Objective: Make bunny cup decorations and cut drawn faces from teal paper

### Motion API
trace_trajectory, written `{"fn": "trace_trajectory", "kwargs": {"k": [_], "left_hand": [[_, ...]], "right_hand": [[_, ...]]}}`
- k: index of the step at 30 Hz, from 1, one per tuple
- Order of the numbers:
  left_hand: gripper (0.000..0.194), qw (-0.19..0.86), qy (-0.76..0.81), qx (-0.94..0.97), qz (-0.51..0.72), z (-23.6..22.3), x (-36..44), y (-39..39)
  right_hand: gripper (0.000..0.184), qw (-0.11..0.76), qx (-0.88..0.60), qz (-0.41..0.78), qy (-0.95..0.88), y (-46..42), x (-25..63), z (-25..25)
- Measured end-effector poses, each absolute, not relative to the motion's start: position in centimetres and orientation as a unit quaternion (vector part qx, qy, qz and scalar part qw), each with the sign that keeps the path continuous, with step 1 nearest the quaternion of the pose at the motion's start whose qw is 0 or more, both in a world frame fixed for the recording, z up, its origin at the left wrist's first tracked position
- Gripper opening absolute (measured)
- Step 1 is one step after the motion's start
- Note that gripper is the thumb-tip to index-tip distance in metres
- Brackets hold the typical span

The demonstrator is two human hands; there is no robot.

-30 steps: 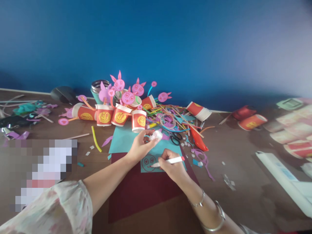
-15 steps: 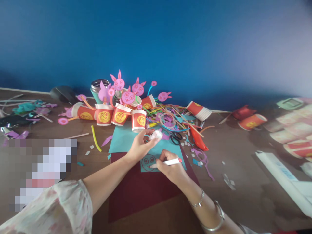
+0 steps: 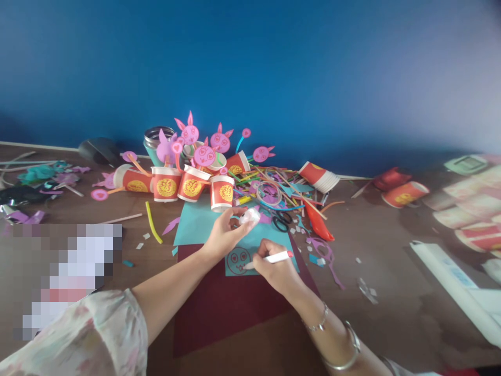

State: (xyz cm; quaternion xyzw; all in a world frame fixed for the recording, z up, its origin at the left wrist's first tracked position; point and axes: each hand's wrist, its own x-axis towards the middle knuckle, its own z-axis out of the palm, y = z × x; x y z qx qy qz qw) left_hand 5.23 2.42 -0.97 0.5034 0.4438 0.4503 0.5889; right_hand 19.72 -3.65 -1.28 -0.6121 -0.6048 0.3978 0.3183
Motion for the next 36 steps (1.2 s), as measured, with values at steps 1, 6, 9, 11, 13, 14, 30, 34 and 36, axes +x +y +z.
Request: {"fn": "trace_trajectory", "kwargs": {"k": [1, 6, 9, 11, 13, 14, 30, 34, 36], "left_hand": [[0.045, 0.589, 0.442, 0.503, 0.452, -0.96, 5.24, 2.42], [0.044, 0.587, 0.445, 0.505, 0.45, -0.99, 5.24, 2.43], [0.044, 0.585, 0.445, 0.506, 0.452, -1.07, 5.23, 2.44], [0.044, 0.585, 0.443, 0.505, 0.454, -1.12, 5.23, 2.45], [0.045, 0.586, 0.442, 0.505, 0.453, -1.15, 5.23, 2.47], [0.045, 0.586, 0.443, 0.505, 0.453, -1.17, 5.23, 2.48], [0.044, 0.582, 0.446, 0.507, 0.453, -1.34, 5.26, 2.53], [0.043, 0.581, 0.443, 0.508, 0.456, -1.45, 5.25, 2.55], [0.043, 0.58, 0.443, 0.509, 0.457, -1.46, 5.25, 2.54]], "right_hand": [[0.021, 0.32, -0.612, 0.4, -0.602, -3.64, 19.74, -1.3], [0.023, 0.323, -0.617, 0.395, -0.599, -3.59, 19.82, -1.37], [0.024, 0.322, -0.617, 0.397, -0.599, -3.57, 19.82, -1.33], [0.025, 0.322, -0.614, 0.396, -0.601, -3.58, 19.79, -1.28], [0.024, 0.325, -0.612, 0.398, -0.602, -3.61, 19.75, -1.23], [0.023, 0.324, -0.61, 0.402, -0.601, -3.62, 19.73, -1.21], [0.023, 0.316, -0.608, 0.397, -0.611, -3.66, 19.74, -1.18], [0.023, 0.316, -0.602, 0.404, -0.612, -3.65, 19.74, -1.16], [0.023, 0.316, -0.601, 0.41, -0.61, -3.66, 19.73, -1.17]]}}
